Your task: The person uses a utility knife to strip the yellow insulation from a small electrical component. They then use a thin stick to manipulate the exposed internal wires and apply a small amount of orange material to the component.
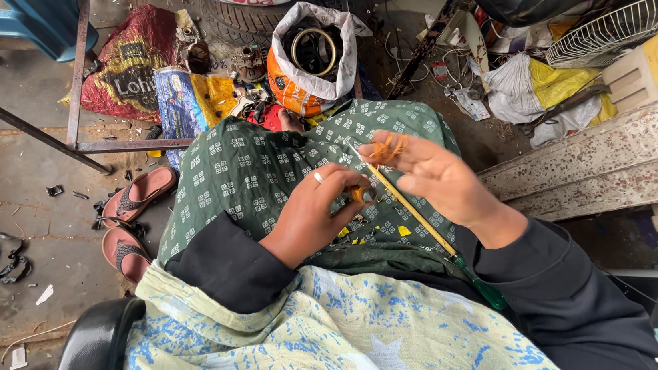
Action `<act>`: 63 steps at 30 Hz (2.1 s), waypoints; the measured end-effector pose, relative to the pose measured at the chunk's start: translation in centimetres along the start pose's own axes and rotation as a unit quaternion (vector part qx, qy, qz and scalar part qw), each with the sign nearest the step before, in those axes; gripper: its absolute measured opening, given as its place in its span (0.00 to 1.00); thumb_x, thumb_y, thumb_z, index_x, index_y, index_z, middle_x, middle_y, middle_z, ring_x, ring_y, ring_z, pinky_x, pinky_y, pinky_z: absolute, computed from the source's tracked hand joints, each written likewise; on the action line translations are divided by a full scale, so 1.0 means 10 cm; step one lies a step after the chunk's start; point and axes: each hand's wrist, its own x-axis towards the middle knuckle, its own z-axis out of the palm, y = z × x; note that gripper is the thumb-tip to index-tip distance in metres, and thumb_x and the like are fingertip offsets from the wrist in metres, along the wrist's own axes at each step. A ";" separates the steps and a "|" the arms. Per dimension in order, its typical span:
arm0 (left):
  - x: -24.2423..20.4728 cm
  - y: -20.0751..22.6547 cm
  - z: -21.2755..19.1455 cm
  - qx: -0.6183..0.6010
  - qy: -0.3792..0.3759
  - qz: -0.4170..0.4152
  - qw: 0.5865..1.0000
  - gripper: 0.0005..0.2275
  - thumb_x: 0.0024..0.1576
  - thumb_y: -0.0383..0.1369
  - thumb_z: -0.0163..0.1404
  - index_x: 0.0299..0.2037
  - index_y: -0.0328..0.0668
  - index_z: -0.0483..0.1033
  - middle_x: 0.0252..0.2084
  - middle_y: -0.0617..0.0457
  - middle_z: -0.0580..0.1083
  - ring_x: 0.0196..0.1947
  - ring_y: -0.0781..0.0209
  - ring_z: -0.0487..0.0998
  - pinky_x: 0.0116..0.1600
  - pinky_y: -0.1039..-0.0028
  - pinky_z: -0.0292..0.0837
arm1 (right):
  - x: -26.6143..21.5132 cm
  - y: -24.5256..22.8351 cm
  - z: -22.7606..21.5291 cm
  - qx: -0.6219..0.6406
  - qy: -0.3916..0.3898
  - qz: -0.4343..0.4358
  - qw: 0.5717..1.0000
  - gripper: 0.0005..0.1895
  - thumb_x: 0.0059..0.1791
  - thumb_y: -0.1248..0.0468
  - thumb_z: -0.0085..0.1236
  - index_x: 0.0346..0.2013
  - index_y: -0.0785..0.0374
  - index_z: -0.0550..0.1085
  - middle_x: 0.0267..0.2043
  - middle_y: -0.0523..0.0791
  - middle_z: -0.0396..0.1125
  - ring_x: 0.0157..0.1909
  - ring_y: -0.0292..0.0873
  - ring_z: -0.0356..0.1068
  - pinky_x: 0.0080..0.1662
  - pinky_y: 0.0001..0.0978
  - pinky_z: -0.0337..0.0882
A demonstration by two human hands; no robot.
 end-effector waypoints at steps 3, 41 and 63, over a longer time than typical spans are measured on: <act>0.00 -0.04 0.03 -0.005 0.052 0.030 0.998 0.15 0.52 0.25 0.63 0.45 0.42 0.71 0.45 0.51 0.75 0.48 0.55 0.77 0.52 0.65 0.73 | 0.01 0.12 0.04 -0.297 0.010 -0.009 0.955 0.29 0.52 0.69 0.49 0.69 0.66 0.64 0.68 0.48 0.67 0.70 0.44 0.64 0.71 0.44 0.59; -0.04 -0.06 0.10 -0.221 0.016 -0.072 0.973 0.16 0.56 0.19 0.59 0.54 0.40 0.77 0.52 0.51 0.72 0.53 0.62 0.79 0.56 0.75 0.81 | 0.08 0.30 -0.03 -0.038 0.014 0.058 0.998 0.31 0.52 0.77 0.43 0.71 0.71 0.58 0.70 0.51 0.61 0.72 0.45 0.60 0.70 0.38 0.59; -0.06 -0.14 0.19 -0.225 0.072 -0.072 0.969 0.16 0.56 0.16 0.56 0.52 0.40 0.75 0.54 0.51 0.67 0.56 0.62 0.76 0.58 0.75 0.78 | 0.10 0.42 -0.07 -0.478 -0.049 -0.036 0.876 0.10 0.49 0.64 0.59 0.43 0.65 0.75 0.42 0.49 0.72 0.51 0.52 0.71 0.57 0.44 0.66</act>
